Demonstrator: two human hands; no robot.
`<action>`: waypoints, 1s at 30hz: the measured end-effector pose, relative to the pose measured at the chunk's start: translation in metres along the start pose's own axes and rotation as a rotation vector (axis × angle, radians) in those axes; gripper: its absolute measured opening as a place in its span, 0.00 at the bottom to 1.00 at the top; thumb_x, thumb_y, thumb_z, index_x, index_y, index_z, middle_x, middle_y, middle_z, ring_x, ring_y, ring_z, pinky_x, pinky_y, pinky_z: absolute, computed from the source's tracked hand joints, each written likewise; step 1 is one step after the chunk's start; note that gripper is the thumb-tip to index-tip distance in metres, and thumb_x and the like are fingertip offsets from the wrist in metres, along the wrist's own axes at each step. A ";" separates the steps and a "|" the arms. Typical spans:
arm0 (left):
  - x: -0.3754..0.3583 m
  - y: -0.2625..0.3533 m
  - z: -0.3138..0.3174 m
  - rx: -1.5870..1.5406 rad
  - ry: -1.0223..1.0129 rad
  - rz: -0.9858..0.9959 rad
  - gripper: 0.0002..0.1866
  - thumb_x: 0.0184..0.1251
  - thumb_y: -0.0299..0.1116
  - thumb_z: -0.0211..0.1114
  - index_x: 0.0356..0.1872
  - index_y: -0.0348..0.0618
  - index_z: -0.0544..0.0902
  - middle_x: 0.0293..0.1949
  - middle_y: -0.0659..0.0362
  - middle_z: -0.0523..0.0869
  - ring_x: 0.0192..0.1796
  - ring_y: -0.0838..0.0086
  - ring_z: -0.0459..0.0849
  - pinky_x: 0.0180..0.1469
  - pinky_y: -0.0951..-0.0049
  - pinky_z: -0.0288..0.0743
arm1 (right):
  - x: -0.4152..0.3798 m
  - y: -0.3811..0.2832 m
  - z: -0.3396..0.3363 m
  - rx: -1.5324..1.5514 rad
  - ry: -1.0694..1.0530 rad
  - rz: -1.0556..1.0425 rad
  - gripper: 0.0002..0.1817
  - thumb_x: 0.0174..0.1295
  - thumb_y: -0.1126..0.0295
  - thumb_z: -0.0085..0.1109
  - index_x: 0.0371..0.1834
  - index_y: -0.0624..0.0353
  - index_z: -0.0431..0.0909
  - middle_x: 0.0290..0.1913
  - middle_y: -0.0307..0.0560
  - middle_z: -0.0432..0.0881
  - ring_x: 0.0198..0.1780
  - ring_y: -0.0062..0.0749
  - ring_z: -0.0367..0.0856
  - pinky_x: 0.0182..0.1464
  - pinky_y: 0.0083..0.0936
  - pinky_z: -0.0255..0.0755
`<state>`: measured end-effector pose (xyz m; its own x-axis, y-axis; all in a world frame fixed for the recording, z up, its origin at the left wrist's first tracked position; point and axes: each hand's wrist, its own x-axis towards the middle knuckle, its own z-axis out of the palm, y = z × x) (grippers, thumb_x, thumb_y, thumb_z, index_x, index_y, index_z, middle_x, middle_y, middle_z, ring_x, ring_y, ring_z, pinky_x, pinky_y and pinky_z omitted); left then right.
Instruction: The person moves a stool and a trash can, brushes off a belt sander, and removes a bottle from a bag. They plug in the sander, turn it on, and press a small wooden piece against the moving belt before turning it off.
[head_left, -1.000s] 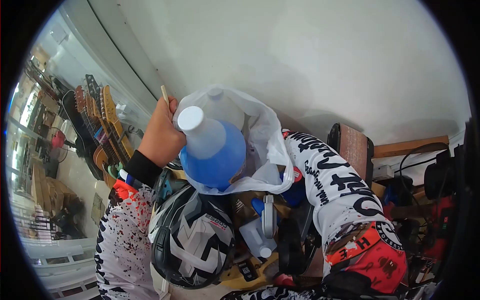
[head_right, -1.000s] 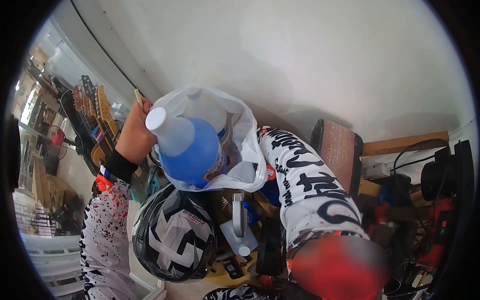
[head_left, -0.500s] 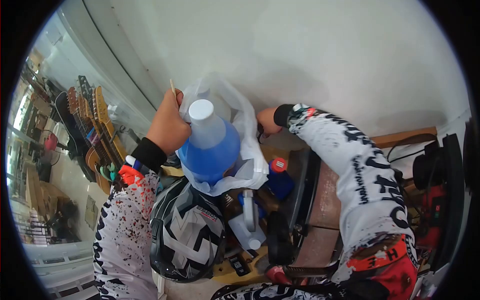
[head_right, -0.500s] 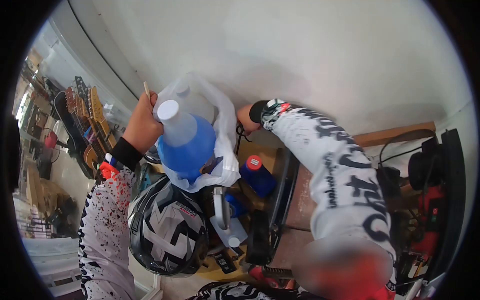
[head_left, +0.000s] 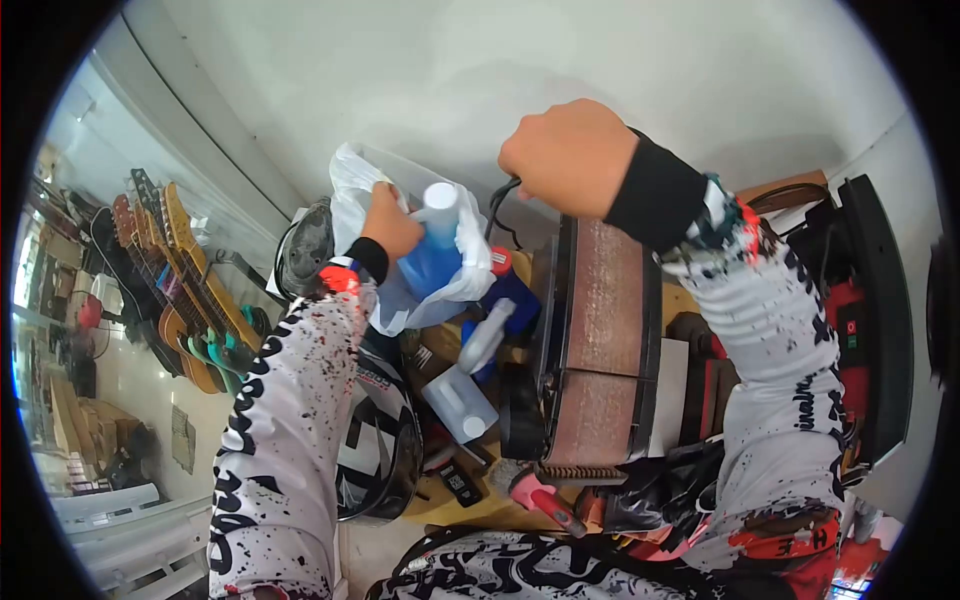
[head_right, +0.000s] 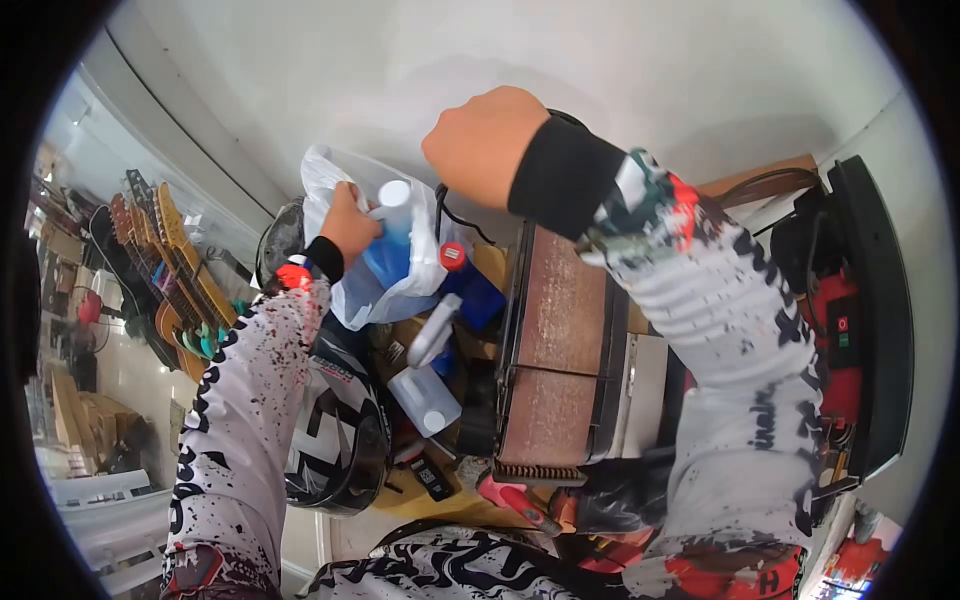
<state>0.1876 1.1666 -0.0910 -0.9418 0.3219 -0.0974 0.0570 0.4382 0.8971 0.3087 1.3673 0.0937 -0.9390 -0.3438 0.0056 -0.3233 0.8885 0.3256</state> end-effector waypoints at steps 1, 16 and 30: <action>0.009 -0.010 0.010 0.054 0.020 0.110 0.28 0.49 0.18 0.67 0.51 0.34 0.62 0.40 0.46 0.78 0.39 0.60 0.84 0.43 0.61 0.79 | -0.011 -0.005 -0.014 -0.011 0.057 -0.034 0.11 0.55 0.62 0.70 0.28 0.57 0.83 0.27 0.52 0.84 0.33 0.52 0.85 0.34 0.42 0.76; -0.185 0.034 -0.059 0.480 0.281 0.544 0.34 0.64 0.42 0.73 0.53 0.28 0.62 0.53 0.38 0.75 0.54 0.52 0.81 0.57 0.60 0.76 | -0.186 -0.122 -0.097 -0.038 0.076 0.105 0.08 0.55 0.71 0.56 0.38 0.52 0.80 0.24 0.46 0.79 0.27 0.42 0.82 0.27 0.39 0.72; -0.388 -0.023 -0.031 -0.234 -0.455 0.600 0.20 0.63 0.23 0.66 0.52 0.34 0.67 0.39 0.47 0.82 0.40 0.54 0.85 0.43 0.64 0.76 | -0.273 -0.369 -0.074 1.110 0.248 0.800 0.12 0.72 0.66 0.54 0.47 0.65 0.70 0.36 0.58 0.86 0.36 0.47 0.88 0.36 0.38 0.79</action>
<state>0.5411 1.0053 -0.0604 -0.5407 0.7818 0.3105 0.3938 -0.0909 0.9147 0.6933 1.1107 0.0420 -0.9037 0.4267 0.0363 0.2536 0.6015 -0.7576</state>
